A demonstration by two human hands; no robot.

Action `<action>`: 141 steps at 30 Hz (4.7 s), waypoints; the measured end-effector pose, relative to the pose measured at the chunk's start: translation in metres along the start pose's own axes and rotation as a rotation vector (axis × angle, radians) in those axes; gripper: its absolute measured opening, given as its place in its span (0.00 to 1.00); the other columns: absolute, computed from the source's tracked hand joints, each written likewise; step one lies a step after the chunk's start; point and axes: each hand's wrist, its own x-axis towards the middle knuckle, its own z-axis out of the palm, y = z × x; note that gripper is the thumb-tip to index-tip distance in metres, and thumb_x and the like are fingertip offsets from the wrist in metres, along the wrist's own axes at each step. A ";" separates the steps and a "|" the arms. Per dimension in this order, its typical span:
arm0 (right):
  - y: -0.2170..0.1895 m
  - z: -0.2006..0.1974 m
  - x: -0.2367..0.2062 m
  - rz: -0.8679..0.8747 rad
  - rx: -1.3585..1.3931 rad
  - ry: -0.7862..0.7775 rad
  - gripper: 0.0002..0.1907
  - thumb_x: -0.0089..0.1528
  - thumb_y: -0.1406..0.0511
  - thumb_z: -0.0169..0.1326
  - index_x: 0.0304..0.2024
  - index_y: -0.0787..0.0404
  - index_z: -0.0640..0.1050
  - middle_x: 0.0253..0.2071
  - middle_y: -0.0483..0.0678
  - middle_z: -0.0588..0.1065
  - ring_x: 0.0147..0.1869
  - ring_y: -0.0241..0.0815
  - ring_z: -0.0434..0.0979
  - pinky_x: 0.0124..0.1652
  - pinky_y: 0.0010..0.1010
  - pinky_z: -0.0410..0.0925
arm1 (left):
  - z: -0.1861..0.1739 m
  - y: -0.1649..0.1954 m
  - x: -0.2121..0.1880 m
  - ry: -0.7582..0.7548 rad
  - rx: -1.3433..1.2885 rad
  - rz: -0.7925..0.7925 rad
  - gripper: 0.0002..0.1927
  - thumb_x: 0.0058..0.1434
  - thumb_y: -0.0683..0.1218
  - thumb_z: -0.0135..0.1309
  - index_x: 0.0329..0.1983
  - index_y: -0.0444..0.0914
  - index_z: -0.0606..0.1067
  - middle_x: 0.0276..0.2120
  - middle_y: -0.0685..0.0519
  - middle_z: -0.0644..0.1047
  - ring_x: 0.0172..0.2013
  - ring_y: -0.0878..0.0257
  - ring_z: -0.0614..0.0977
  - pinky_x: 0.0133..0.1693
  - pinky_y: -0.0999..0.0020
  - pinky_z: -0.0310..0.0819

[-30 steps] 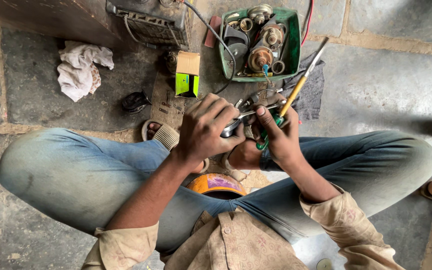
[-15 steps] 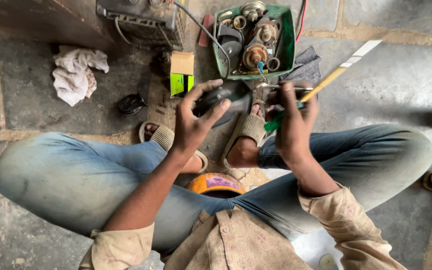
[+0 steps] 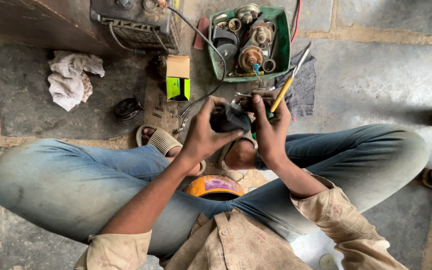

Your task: The person sits on the floor and uses a screwdriver to adjust and tighten screws on a small electrical component. They rotate the device to access different sides and continue making adjustments throughout the clip.

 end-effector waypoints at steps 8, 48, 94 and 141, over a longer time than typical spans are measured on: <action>-0.046 -0.017 0.000 0.029 0.036 -0.175 0.07 0.71 0.66 0.50 0.47 0.64 0.74 0.35 0.52 0.79 0.28 0.33 0.73 0.26 0.21 0.66 | -0.007 0.013 -0.004 0.071 0.386 0.461 0.35 0.53 0.43 0.70 0.61 0.38 0.66 0.58 0.47 0.75 0.61 0.51 0.77 0.63 0.56 0.76; -0.040 -0.015 -0.018 -0.101 0.004 -0.194 0.10 0.71 0.66 0.55 0.49 0.65 0.71 0.44 0.47 0.79 0.42 0.31 0.79 0.40 0.21 0.74 | -0.013 0.013 -0.002 0.175 0.796 0.592 0.24 0.59 0.40 0.68 0.57 0.45 0.74 0.56 0.53 0.73 0.60 0.51 0.72 0.60 0.52 0.72; -0.048 -0.003 -0.026 -0.657 -0.354 -0.251 0.07 0.74 0.67 0.54 0.47 0.66 0.72 0.44 0.56 0.78 0.44 0.44 0.80 0.45 0.32 0.73 | -0.018 0.029 0.006 0.158 0.615 0.530 0.27 0.55 0.38 0.66 0.57 0.39 0.72 0.53 0.49 0.74 0.56 0.51 0.74 0.55 0.55 0.73; -0.040 -0.028 -0.007 -0.177 -0.019 -0.356 0.10 0.75 0.63 0.51 0.49 0.66 0.70 0.38 0.52 0.79 0.33 0.31 0.75 0.33 0.20 0.67 | -0.013 0.046 -0.005 0.191 0.208 0.152 0.22 0.62 0.53 0.63 0.56 0.38 0.75 0.57 0.48 0.76 0.54 0.53 0.83 0.53 0.63 0.80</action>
